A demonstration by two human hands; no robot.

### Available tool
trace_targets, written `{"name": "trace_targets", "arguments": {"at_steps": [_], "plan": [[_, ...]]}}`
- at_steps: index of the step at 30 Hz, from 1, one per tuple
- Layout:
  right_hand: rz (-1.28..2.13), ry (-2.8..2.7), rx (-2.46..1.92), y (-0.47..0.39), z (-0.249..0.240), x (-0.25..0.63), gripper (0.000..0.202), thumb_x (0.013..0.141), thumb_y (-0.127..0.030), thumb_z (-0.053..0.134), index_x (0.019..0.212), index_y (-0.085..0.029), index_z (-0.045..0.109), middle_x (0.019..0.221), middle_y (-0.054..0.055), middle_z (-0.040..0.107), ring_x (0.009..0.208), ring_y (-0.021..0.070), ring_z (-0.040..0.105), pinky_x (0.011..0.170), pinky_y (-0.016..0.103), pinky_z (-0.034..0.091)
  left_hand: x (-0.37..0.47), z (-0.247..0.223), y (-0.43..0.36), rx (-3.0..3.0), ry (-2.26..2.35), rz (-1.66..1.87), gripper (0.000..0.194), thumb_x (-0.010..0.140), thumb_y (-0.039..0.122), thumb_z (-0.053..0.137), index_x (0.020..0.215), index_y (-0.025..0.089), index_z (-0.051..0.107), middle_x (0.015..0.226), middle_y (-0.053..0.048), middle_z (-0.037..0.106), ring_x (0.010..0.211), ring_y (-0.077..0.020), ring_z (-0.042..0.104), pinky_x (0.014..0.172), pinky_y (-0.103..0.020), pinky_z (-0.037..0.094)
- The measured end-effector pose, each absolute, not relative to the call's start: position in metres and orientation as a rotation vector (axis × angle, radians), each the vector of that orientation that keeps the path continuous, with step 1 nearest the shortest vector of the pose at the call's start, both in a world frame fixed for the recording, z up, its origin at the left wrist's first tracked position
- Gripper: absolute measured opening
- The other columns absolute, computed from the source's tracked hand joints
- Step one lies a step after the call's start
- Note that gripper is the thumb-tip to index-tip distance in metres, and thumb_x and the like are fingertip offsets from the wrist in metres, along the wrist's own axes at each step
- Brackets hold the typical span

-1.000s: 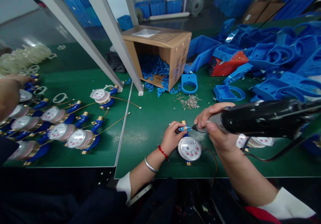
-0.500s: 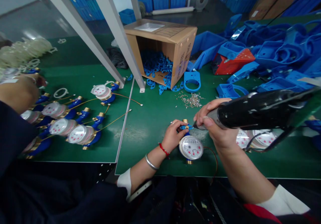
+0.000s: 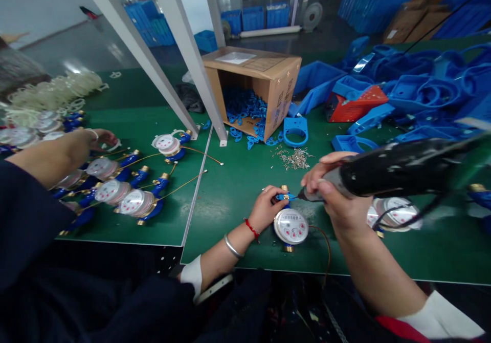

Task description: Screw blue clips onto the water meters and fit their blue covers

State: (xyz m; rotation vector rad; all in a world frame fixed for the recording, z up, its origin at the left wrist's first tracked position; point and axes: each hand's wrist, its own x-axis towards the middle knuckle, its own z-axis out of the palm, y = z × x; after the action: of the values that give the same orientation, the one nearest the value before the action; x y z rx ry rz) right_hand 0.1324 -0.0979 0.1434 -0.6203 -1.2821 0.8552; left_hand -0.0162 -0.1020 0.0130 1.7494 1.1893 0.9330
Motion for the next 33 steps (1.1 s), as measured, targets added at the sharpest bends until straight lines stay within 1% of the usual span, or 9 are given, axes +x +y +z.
{"name": "trace_targets", "arguments": {"at_steps": [4, 7, 13, 17, 20, 23, 27, 30, 33], "plan": [[0.705, -1.152, -0.527, -0.114, 0.164, 0.145, 0.031, 0.067, -0.027, 0.069, 0.097, -0.024, 0.058, 0.056, -0.005, 0.054, 0.045, 0.0134, 0.049, 0.048, 0.033, 0.046, -0.028, 0.017, -0.085, 1.801, 1.203, 0.952, 0.023, 0.085, 0.031, 0.059, 0.104, 0.018, 0.062, 0.096, -0.005, 0.058, 0.082, -0.0129, 0.055, 0.072, -0.026, 0.047], [0.635, -1.133, -0.526, -0.127, 0.171, 0.157, 0.032, 0.065, -0.025, 0.069, 0.096, -0.023, 0.06, 0.056, -0.004, 0.055, 0.045, 0.0152, 0.048, 0.046, 0.036, 0.045, -0.032, 0.018, -0.049, 1.944, 1.319, 0.915, 0.019, 0.085, 0.025, 0.057, 0.102, 0.017, 0.063, 0.094, -0.005, 0.059, 0.082, -0.0133, 0.056, 0.074, -0.027, 0.048], [0.59, -1.156, -0.558, -0.149, 0.169, 0.169, 0.035, 0.065, -0.022, 0.07, 0.098, -0.022, 0.06, 0.055, -0.003, 0.056, 0.044, 0.0161, 0.049, 0.044, 0.037, 0.045, -0.001, 0.009, 0.024, 2.158, 1.322, 0.771, 0.013, 0.071, 0.008, 0.067, 0.081, 0.016, 0.065, 0.083, -0.005, 0.062, 0.088, -0.0192, 0.057, 0.088, -0.036, 0.043], [0.595, -1.179, -0.58, -0.157, 0.166, 0.175, 0.034, 0.066, -0.021, 0.068, 0.099, -0.022, 0.06, 0.056, -0.003, 0.055, 0.046, 0.0164, 0.05, 0.045, 0.037, 0.046, 0.018, 0.002, 0.036, 2.15, 1.334, 0.767, 0.013, 0.071, 0.004, 0.062, 0.065, 0.015, 0.059, 0.075, -0.007, 0.06, 0.084, -0.0209, 0.056, 0.089, -0.039, 0.042], [0.597, -1.168, -0.581, -0.158, 0.163, 0.176, 0.033, 0.066, -0.02, 0.067, 0.099, -0.022, 0.06, 0.056, -0.003, 0.055, 0.046, 0.0159, 0.05, 0.046, 0.036, 0.046, 0.019, 0.004, 0.033, 2.091, 1.33, 0.799, 0.016, 0.073, 0.004, 0.058, 0.062, 0.016, 0.056, 0.073, -0.006, 0.059, 0.083, -0.0203, 0.056, 0.092, -0.04, 0.04], [0.621, -1.168, -0.568, -0.155, 0.16, 0.175, 0.032, 0.067, -0.021, 0.067, 0.099, -0.023, 0.059, 0.056, -0.003, 0.055, 0.046, 0.0153, 0.05, 0.047, 0.036, 0.047, 0.011, 0.013, 0.025, 1.983, 1.322, 0.845, 0.012, 0.075, 0.007, 0.056, 0.066, 0.016, 0.055, 0.075, -0.006, 0.059, 0.083, -0.0185, 0.056, 0.09, -0.038, 0.042], [0.638, -1.156, -0.535, -0.147, 0.165, 0.17, 0.032, 0.067, -0.023, 0.068, 0.098, -0.023, 0.059, 0.056, -0.004, 0.055, 0.045, 0.0151, 0.049, 0.045, 0.035, 0.046, -0.007, 0.034, -0.005, 1.796, 1.258, 0.85, 0.005, 0.083, 0.014, 0.051, 0.083, 0.013, 0.056, 0.079, -0.005, 0.063, 0.074, -0.013, 0.06, 0.075, -0.03, 0.049], [0.659, -1.096, -0.503, -0.139, 0.177, 0.164, 0.031, 0.066, -0.027, 0.07, 0.095, -0.025, 0.059, 0.055, -0.004, 0.055, 0.044, 0.0144, 0.048, 0.044, 0.034, 0.044, -0.019, 0.05, -0.041, 1.418, 1.007, 0.784, 0.011, 0.085, 0.021, 0.053, 0.09, 0.011, 0.056, 0.083, -0.007, 0.064, 0.072, -0.0109, 0.061, 0.072, -0.027, 0.051], [0.702, -1.038, -0.435, -0.131, 0.188, 0.155, 0.027, 0.066, -0.027, 0.067, 0.091, -0.024, 0.059, 0.054, -0.005, 0.052, 0.043, 0.013, 0.045, 0.041, 0.031, 0.041, -0.027, 0.062, -0.074, 0.902, 0.766, 0.723, 0.02, 0.08, 0.023, 0.064, 0.095, 0.011, 0.06, 0.084, -0.007, 0.063, 0.073, -0.0102, 0.06, 0.075, -0.027, 0.05]]}}
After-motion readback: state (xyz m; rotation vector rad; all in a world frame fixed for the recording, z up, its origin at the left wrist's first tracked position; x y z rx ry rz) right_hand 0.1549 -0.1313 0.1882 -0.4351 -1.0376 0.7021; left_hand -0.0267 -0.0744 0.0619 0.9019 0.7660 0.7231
